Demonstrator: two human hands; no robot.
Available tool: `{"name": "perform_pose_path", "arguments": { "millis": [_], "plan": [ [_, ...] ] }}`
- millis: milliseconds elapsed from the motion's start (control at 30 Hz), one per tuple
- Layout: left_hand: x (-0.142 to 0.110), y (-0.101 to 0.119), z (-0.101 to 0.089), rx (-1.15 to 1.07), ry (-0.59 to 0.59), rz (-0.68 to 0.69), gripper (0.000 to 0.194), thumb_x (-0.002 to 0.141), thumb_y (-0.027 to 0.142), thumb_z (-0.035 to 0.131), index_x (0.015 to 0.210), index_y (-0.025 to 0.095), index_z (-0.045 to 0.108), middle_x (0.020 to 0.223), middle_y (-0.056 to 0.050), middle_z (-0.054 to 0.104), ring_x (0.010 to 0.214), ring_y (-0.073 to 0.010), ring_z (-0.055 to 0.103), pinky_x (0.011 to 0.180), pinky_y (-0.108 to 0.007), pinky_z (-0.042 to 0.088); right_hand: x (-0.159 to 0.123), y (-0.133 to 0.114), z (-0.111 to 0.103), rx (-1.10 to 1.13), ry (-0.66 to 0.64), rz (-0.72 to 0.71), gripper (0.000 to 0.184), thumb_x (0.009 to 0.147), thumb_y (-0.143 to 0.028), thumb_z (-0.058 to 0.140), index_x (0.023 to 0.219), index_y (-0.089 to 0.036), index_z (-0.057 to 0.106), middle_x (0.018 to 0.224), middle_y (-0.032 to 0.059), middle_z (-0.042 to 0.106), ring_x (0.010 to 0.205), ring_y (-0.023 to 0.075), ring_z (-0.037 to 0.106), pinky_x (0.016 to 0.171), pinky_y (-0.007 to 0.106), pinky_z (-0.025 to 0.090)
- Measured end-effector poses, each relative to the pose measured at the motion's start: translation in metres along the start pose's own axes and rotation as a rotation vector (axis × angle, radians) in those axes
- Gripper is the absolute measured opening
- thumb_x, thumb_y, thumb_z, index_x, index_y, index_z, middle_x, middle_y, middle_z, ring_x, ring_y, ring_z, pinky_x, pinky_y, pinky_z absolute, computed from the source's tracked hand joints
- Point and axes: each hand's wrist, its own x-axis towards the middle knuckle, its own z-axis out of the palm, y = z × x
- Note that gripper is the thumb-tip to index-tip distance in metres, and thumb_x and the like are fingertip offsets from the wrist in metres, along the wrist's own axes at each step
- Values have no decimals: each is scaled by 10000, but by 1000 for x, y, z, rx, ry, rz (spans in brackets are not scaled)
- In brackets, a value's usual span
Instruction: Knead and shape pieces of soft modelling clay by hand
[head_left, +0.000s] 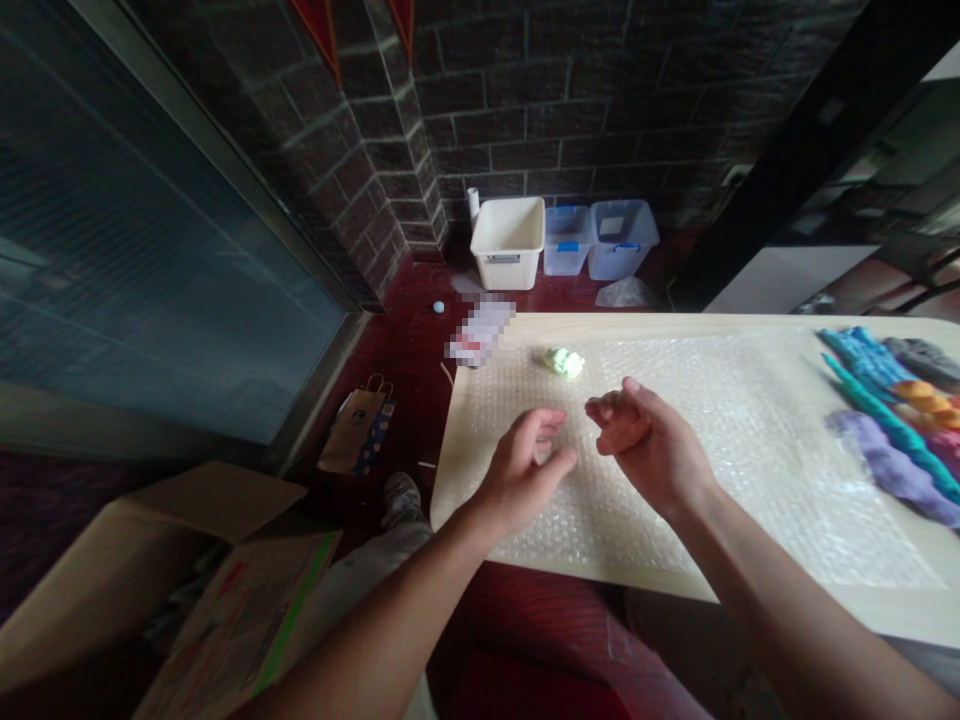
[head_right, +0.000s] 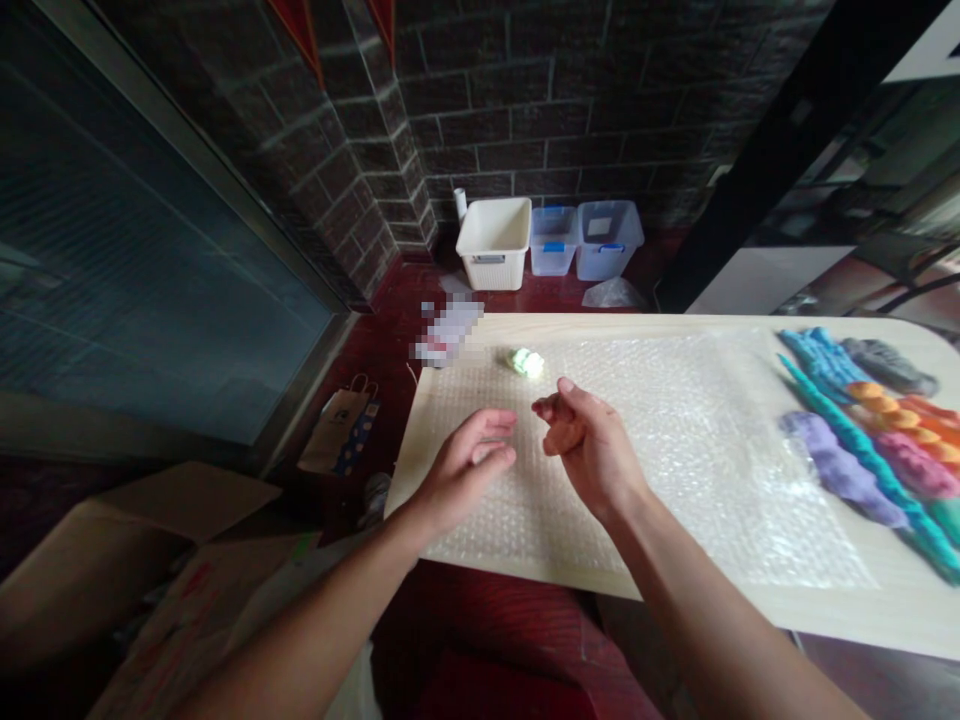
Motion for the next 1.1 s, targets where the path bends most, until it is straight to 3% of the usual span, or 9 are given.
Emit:
{"name": "perform_pose_path", "arguments": {
  "millis": [67,133,200,367,567,767,833,1000,1100],
  "plan": [
    [-4,-6,8,291,-8,192,417,877,348,697,1248,184,600,1326,-175,666,1283,-344,619,1126,-556,495,-3,6,1,-48,-24,22,300,863,-412,659,636,-226,596,789,61,659,634,170,578,571,333,500],
    [-8,-10,13,400,-29,282,422,877,317,711,1255,181,581,1261,-166,683,1217,-335,647,1073,-530,529,-8,12,4,-66,-95,54,260,869,-400,568,701,-217,646,942,87,725,593,168,583,559,356,512],
    [-10,-11,15,393,-36,283,368,897,264,676,1241,180,574,1181,-149,712,1105,-309,694,974,-484,574,-13,20,7,-112,-187,77,287,896,-436,502,840,-230,695,1055,92,748,641,200,633,610,394,554],
    [-7,-12,9,471,-38,249,131,916,161,585,1039,193,615,957,-100,730,871,-262,713,785,-415,576,-12,32,-2,-349,-287,-35,352,962,-461,483,1184,-266,674,1076,82,728,852,265,705,799,441,588],
    [-4,-11,5,501,-84,246,226,828,57,550,974,186,666,935,-107,751,831,-258,722,780,-407,574,-12,32,-9,-736,-446,-272,394,1029,-485,452,1270,-253,660,1264,116,653,1190,329,638,1045,533,512],
    [-6,-3,4,448,-42,203,54,908,183,592,930,187,641,864,-91,746,763,-239,713,733,-386,571,-14,26,-5,-791,-449,-247,431,1053,-531,456,1330,-244,617,1234,122,678,1127,313,675,975,514,548],
    [-6,-2,3,461,-43,204,78,938,193,569,953,180,644,896,-109,755,800,-256,724,760,-403,583,-14,24,-4,-833,-422,-277,423,1047,-546,487,1287,-233,639,1209,126,702,1070,302,694,933,494,560],
    [-3,-4,-2,550,-21,219,210,951,91,476,1040,159,654,1080,-161,768,1013,-303,743,914,-452,584,-14,21,-5,-920,-304,-276,347,975,-523,670,1120,-210,704,897,74,746,732,223,698,585,327,520],
    [-1,-3,-4,648,-16,186,189,942,108,511,1039,162,664,1061,-145,783,984,-296,755,869,-418,582,-13,19,-6,-915,-324,-245,288,973,-494,697,1010,-212,744,839,55,760,690,197,701,557,291,516]
  ]
}}
